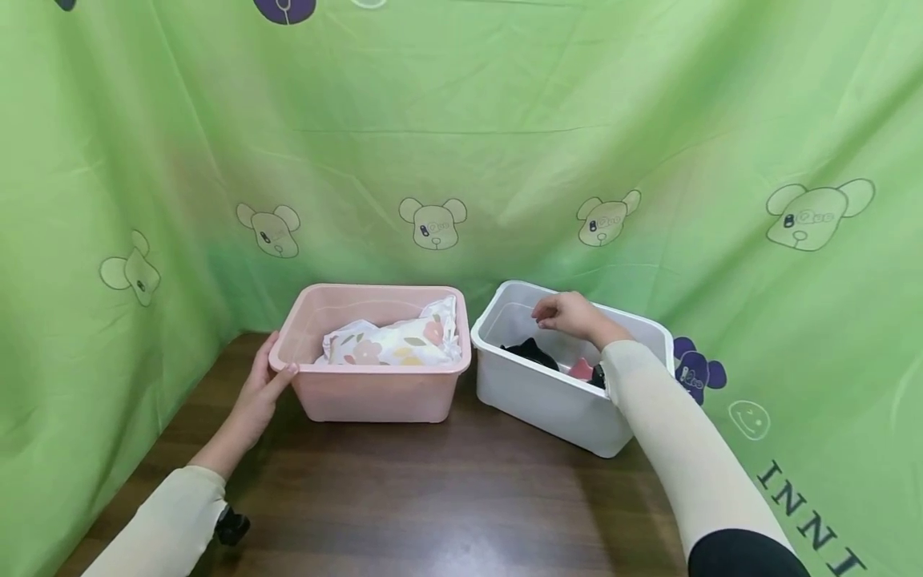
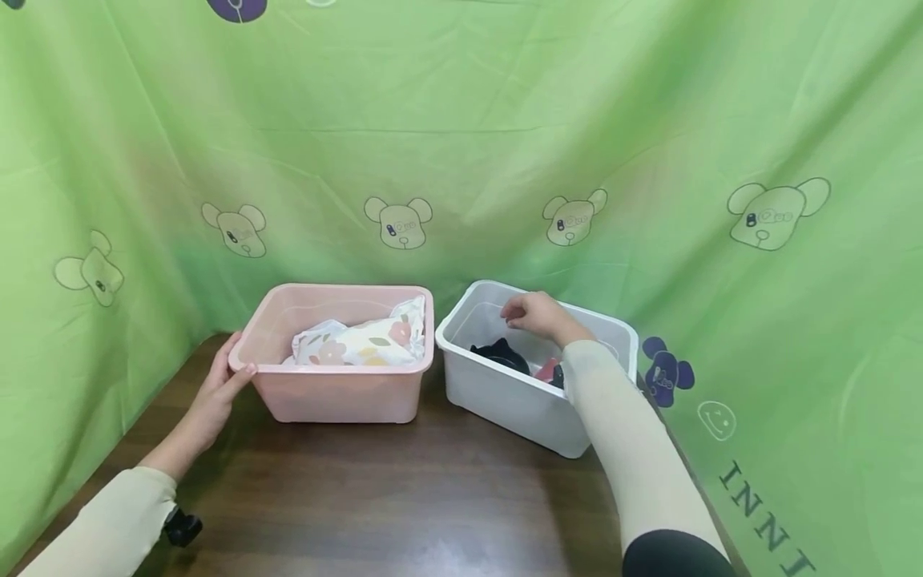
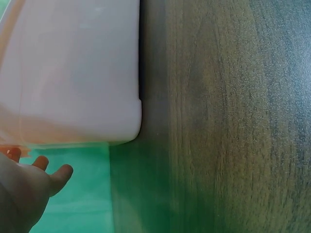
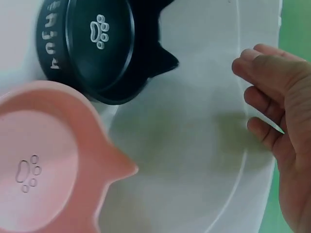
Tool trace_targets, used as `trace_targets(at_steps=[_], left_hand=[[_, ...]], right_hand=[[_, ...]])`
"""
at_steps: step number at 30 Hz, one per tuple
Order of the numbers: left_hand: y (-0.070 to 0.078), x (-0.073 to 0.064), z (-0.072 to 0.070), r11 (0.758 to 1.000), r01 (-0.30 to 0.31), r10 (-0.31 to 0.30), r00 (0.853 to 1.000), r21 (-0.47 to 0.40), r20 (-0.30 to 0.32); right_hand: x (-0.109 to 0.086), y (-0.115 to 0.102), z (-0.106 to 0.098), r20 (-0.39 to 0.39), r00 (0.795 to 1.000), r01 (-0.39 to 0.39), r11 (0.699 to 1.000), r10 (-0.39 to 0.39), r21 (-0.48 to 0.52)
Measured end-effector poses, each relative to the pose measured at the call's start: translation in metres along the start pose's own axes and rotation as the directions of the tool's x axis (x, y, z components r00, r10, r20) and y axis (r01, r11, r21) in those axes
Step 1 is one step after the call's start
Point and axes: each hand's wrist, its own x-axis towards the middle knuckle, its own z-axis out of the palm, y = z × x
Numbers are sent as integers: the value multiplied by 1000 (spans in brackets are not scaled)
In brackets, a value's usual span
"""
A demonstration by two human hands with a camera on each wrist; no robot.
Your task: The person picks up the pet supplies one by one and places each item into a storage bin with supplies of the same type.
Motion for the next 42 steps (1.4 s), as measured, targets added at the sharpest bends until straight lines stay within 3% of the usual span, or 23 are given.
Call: trace_targets(at_steps=[4, 11, 15, 25, 32, 42], left_hand=[[-3, -2, 2, 1000, 7, -7, 1000, -3, 2], [0, 0, 0, 1000, 3, -3, 1000, 20, -3], [0, -1, 0, 1000, 15, -15, 1000, 21, 3], [2, 0, -1, 1000, 5, -5, 1000, 19, 11], [0, -2, -1, 998, 37, -39, 999, 46, 24], [5, 2, -4, 999, 34, -34, 999, 40, 20]], right_hand=[[0, -7, -10, -15, 1000, -18, 1000, 18, 7], [3, -18, -33, -142, 989, -35, 999, 30, -33], [1, -19, -42, -168, 985, -46, 998, 38, -47], [-5, -38, -70, -292, 956, -54, 997, 34, -61], [-18, -55, -78, -303, 953, -38, 997, 17, -62], [-41, -76, -90, -310, 951, -37, 996, 11, -77]])
